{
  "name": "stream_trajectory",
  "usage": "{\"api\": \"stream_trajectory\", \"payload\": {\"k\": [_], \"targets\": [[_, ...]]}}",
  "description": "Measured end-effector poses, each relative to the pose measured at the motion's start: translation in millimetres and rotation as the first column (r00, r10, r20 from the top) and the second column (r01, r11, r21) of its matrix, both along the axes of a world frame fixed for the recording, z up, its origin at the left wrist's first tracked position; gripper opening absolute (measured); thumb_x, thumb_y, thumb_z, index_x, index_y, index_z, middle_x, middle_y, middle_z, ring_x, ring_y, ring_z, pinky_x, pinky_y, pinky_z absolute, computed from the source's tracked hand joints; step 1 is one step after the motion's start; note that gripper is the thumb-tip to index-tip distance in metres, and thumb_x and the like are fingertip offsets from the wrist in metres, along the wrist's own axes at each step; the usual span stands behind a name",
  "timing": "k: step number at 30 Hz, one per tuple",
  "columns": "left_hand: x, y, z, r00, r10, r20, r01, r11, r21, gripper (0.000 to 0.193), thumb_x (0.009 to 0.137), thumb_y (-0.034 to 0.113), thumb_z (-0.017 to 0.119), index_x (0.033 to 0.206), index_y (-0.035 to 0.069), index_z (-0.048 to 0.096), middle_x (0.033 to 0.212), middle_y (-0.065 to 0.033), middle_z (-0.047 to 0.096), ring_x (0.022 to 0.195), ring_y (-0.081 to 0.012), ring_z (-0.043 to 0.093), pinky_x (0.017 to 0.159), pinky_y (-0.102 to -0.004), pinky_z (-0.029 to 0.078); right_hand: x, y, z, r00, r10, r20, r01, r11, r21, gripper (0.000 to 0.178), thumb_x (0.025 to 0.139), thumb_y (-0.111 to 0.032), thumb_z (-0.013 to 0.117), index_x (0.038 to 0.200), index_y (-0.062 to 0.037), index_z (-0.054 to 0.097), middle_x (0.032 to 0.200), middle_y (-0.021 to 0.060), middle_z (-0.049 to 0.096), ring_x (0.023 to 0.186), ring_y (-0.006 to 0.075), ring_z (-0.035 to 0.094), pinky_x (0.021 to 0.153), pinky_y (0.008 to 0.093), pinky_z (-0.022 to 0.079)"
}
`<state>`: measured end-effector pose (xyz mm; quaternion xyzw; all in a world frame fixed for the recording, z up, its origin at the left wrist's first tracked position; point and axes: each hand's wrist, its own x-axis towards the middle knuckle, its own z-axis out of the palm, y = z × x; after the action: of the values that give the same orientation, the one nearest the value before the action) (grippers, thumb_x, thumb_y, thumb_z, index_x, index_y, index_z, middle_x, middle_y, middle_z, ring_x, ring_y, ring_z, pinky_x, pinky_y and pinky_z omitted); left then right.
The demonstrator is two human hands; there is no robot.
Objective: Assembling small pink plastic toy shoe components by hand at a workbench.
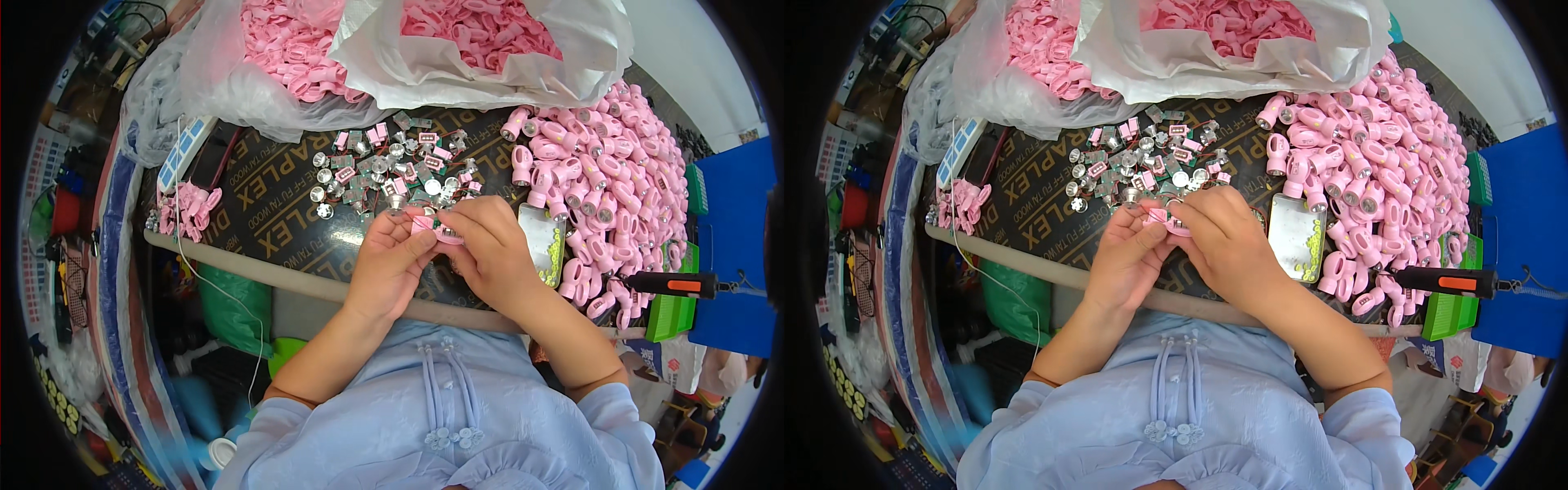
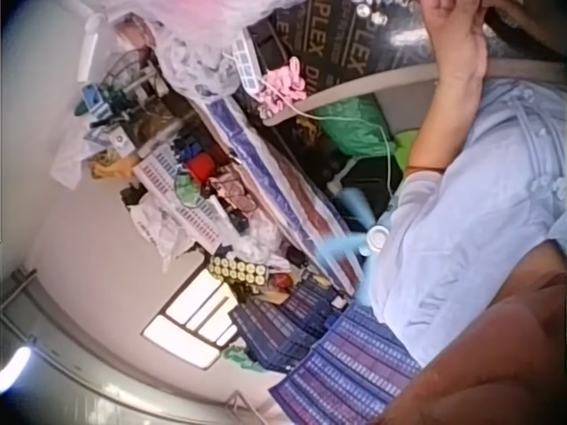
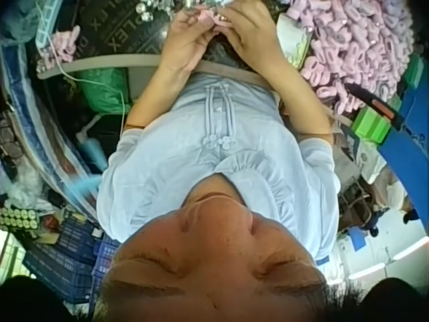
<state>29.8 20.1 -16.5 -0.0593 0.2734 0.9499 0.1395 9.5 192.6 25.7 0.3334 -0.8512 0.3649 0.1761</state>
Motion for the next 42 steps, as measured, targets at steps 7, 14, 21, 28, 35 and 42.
{"api": "stream_trajectory", "payload": {"k": [7, 14, 21, 28, 35, 42], "targets": [[2, 1, 0, 0.997, 0.063, -0.053, -0.070, 0.986, -0.154, 0.031, 0.091, -0.006, 0.065, 0.119, 0.003, 0.056, 0.110, -0.0098, 0.066, 0.100, -0.0177, 0.066, 0.090, -0.0309, 0.055, 8, -5, -15, 0.998, -0.051, -0.027, 0.048, 0.995, -0.091, 0.045, 0.072, 0.000, 0.077, 0.115, 0.0008, 0.063, 0.103, 0.0159, 0.063, 0.093, 0.0355, 0.060, 0.081, 0.0423, 0.050], [-11, -20, 15, 0.899, -0.201, -0.389, -0.251, 0.492, -0.834, 0.031, 0.086, 0.003, 0.074, 0.114, 0.001, 0.061, 0.102, -0.0099, 0.069, 0.091, -0.0147, 0.068, 0.078, -0.0306, 0.055, -1, 5, 10, 0.534, 0.335, 0.776, 0.430, 0.683, -0.590, 0.032, 0.091, -0.007, 0.071, 0.121, 0.0001, 0.062, 0.124, 0.0086, 0.057, 0.102, 0.0136, 0.060, 0.089, 0.0285, 0.051], [-26, -34, 23, 0.898, -0.434, -0.071, 0.333, 0.777, -0.534, 0.044, 0.097, 0.006, 0.058, 0.139, 0.003, 0.047, 0.105, -0.0105, 0.068, 0.088, -0.0202, 0.068, 0.078, -0.0311, 0.055, -17, 19, 4, 0.592, 0.346, 0.727, 0.292, 0.749, -0.595, 0.010, 0.090, -0.007, 0.072, 0.097, -0.0002, 0.070, 0.122, 0.0076, 0.058, 0.105, 0.0127, 0.059, 0.091, 0.0280, 0.048], [-22, -22, 5, 0.935, -0.339, -0.099, 0.244, 0.822, -0.514, 0.016, 0.100, 0.006, 0.054, 0.116, 0.008, 0.056, 0.103, -0.0004, 0.062, 0.086, -0.0086, 0.058, 0.072, -0.0238, 0.049, -8, 15, -13, 0.556, 0.354, 0.752, 0.397, 0.682, -0.614, 0.008, 0.088, -0.007, 0.073, 0.092, -0.0002, 0.073, 0.126, 0.0093, 0.058, 0.111, 0.0144, 0.057, 0.096, 0.0292, 0.045], [-14, -9, 5, 0.922, -0.300, -0.246, 0.007, 0.646, -0.763, 0.013, 0.093, 0.003, 0.068, 0.100, 0.005, 0.058, 0.097, 0.0014, 0.061, 0.089, -0.0060, 0.057, 0.080, -0.0232, 0.048, 3, 8, -18, 0.514, 0.428, 0.743, 0.479, 0.575, -0.663, 0.009, 0.087, -0.007, 0.074, 0.093, 0.0002, 0.073, 0.127, 0.0096, 0.057, 0.113, 0.0161, 0.056, 0.097, 0.0300, 0.045], [-10, -5, 6, 0.915, -0.215, -0.340, -0.051, 0.776, -0.628, 0.010, 0.093, -0.002, 0.061, 0.095, 0.004, 0.054, 0.106, -0.0051, 0.062, 0.087, -0.0078, 0.057, 0.077, -0.0226, 0.047, 7, 9, -19, 0.752, 0.104, 0.651, 0.350, 0.774, -0.528, 0.007, 0.087, -0.004, 0.074, 0.093, -0.0012, 0.071, 0.127, 0.0106, 0.058, 0.111, 0.0159, 0.056, 0.092, 0.0282, 0.045]]}}
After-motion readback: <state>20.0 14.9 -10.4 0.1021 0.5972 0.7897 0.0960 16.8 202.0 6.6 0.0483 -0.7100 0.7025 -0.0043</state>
